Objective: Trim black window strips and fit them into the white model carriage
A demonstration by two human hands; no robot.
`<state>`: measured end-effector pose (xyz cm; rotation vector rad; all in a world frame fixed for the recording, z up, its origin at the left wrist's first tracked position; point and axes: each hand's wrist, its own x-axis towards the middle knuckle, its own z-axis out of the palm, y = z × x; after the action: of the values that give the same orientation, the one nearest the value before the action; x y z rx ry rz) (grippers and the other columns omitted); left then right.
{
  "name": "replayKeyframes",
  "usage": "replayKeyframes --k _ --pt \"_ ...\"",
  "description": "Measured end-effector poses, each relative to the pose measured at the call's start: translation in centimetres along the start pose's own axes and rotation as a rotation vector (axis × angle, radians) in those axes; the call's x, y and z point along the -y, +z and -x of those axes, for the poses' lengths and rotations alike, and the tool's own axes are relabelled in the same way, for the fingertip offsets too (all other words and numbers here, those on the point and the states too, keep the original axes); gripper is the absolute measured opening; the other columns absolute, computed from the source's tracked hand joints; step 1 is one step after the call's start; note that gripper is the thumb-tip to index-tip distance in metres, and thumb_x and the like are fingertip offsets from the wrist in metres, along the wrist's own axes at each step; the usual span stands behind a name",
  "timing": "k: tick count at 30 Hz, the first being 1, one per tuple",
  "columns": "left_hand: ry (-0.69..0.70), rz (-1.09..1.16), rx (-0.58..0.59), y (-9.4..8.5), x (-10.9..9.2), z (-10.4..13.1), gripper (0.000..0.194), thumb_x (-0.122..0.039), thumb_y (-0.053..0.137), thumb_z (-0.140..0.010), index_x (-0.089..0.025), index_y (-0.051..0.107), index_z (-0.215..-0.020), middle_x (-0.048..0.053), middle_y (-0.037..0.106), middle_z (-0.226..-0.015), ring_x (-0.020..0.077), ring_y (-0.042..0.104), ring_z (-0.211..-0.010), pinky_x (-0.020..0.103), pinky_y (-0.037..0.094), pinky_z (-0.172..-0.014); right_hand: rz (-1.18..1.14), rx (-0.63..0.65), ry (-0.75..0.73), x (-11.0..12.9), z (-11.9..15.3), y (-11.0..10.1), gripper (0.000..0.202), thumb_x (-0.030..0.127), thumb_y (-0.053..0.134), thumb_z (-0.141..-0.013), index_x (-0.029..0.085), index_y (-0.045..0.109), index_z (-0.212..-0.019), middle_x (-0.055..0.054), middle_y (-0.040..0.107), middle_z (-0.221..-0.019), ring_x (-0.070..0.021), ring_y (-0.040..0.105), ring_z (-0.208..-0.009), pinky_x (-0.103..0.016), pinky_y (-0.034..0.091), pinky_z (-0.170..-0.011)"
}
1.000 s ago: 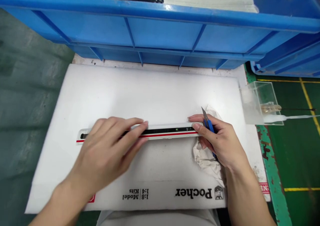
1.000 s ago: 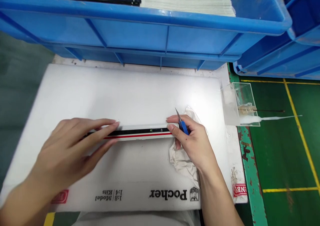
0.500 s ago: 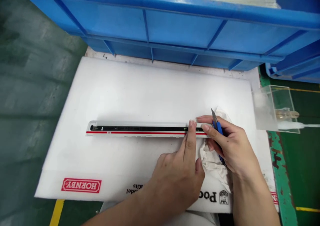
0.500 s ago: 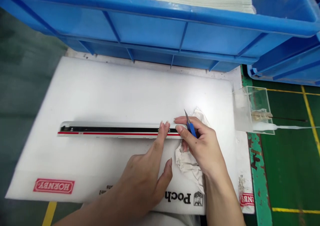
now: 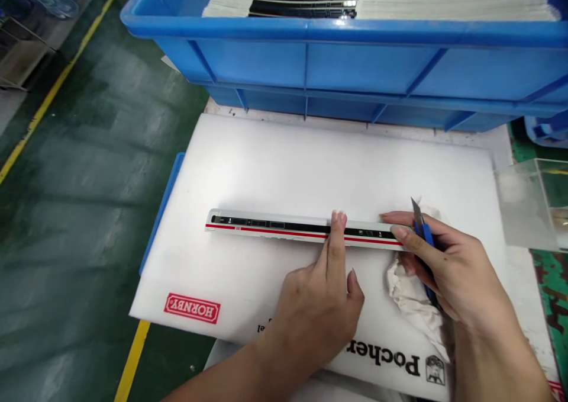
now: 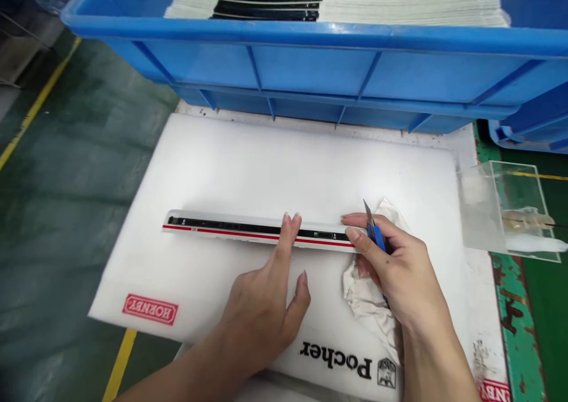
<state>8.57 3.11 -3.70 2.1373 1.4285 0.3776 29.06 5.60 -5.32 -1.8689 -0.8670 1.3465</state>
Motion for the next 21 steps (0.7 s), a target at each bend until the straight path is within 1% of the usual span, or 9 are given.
replayKeyframes --k 3,4,7,9,12,15,17,19,21 --pt "-0.003 0.044 -0.020 -0.2 0.3 -0.2 0.088 -0.016 0.042 -0.098 -0.012 -0.019 -0.161 0.014 0.039 -0.164 0.0221 0.074 -0.111 0.034 0.067 -0.067 -0.028 0.004 -0.005 0.0 0.0 0.0 0.049 0.056 0.086 -0.076 0.023 0.078 -0.112 0.003 0.050 -0.051 -0.0082 0.041 -0.046 -0.015 0.023 -0.038" --pt "0.005 0.045 -0.019 -0.4 0.3 -0.1 0.087 -0.017 0.043 -0.098 -0.011 -0.016 -0.161 0.014 0.039 -0.164 0.0225 0.073 -0.113 0.035 0.067 -0.070 -0.035 0.006 -0.001 0.1 0.0 0.0 0.050 0.056 0.086 -0.075 0.023 0.078 -0.112 0.003 0.050 -0.052 -0.0085 0.041 -0.046 -0.015 0.023 -0.038" --pt "0.055 0.021 -0.033 -1.2 0.6 0.5 0.080 -0.020 0.044 -0.099 -0.008 -0.004 -0.163 0.018 0.031 -0.167 0.0257 0.070 -0.121 0.037 0.067 -0.078 -0.029 0.007 0.021 0.2 0.0 0.1 0.054 0.057 0.087 -0.074 0.023 0.078 -0.114 0.003 0.049 -0.052 -0.0087 0.039 -0.046 -0.015 0.022 -0.038" --pt "0.059 -0.006 -0.080 -1.6 0.8 1.2 0.077 -0.019 0.042 -0.099 -0.006 0.000 -0.163 0.020 0.030 -0.167 0.0264 0.070 -0.120 0.037 0.067 -0.077 -0.014 0.000 0.026 0.2 0.0 0.1 0.056 0.057 0.087 -0.073 0.022 0.078 -0.116 0.003 0.048 -0.051 -0.0088 0.037 -0.045 -0.017 0.022 -0.038" --pt "0.018 -0.059 -0.131 -1.6 1.3 1.7 0.077 -0.016 0.041 -0.098 -0.006 0.000 -0.163 0.020 0.033 -0.165 0.0261 0.072 -0.115 0.037 0.067 -0.074 -0.002 -0.021 0.028 0.0 -0.1 0.0 0.056 0.057 0.087 -0.071 0.023 0.079 -0.115 0.002 0.048 -0.052 -0.0107 0.037 -0.046 -0.019 0.021 -0.037" --pt "-0.012 -0.078 -0.133 -1.0 1.7 1.8 0.080 -0.012 0.041 -0.097 -0.009 -0.005 -0.163 0.019 0.035 -0.165 0.0243 0.071 -0.118 0.035 0.067 -0.073 -0.010 -0.034 0.054 -0.5 0.0 -0.2 0.055 0.053 0.090 -0.068 0.025 0.079 -0.114 -0.002 0.058 -0.063 -0.0123 0.040 -0.048 -0.021 0.023 -0.036" --pt "-0.027 -0.056 -0.134 -0.6 1.9 1.8 0.081 -0.010 0.040 -0.097 -0.010 -0.007 -0.163 0.017 0.036 -0.165 0.0218 0.068 -0.123 0.032 0.067 -0.077 -0.015 -0.035 0.066 -0.7 0.0 -0.4 0.057 0.052 0.091 -0.066 0.026 0.079 -0.115 -0.005 0.065 -0.075 -0.0118 0.040 -0.049 -0.022 0.024 -0.036" --pt "-0.028 -0.030 -0.120 -0.7 2.1 1.8 0.081 -0.011 0.041 -0.097 -0.011 -0.005 -0.163 0.016 0.036 -0.165 0.0209 0.066 -0.128 0.031 0.066 -0.082 -0.015 -0.035 0.066 -0.7 0.0 -0.4 0.057 0.053 0.091 -0.066 0.026 0.079 -0.115 -0.006 0.067 -0.082 -0.0114 0.041 -0.050 -0.022 0.023 -0.036" --pt "-0.015 -0.011 -0.104 -1.3 2.3 2.1 0.079 -0.015 0.043 -0.098 -0.011 -0.002 -0.163 0.017 0.035 -0.165 0.0228 0.063 -0.131 0.034 0.065 -0.085 -0.014 -0.033 0.073 -0.5 0.1 -0.4 0.057 0.055 0.091 -0.066 0.027 0.080 -0.114 -0.006 0.066 -0.081 -0.0118 0.042 -0.053 -0.022 0.023 -0.038"
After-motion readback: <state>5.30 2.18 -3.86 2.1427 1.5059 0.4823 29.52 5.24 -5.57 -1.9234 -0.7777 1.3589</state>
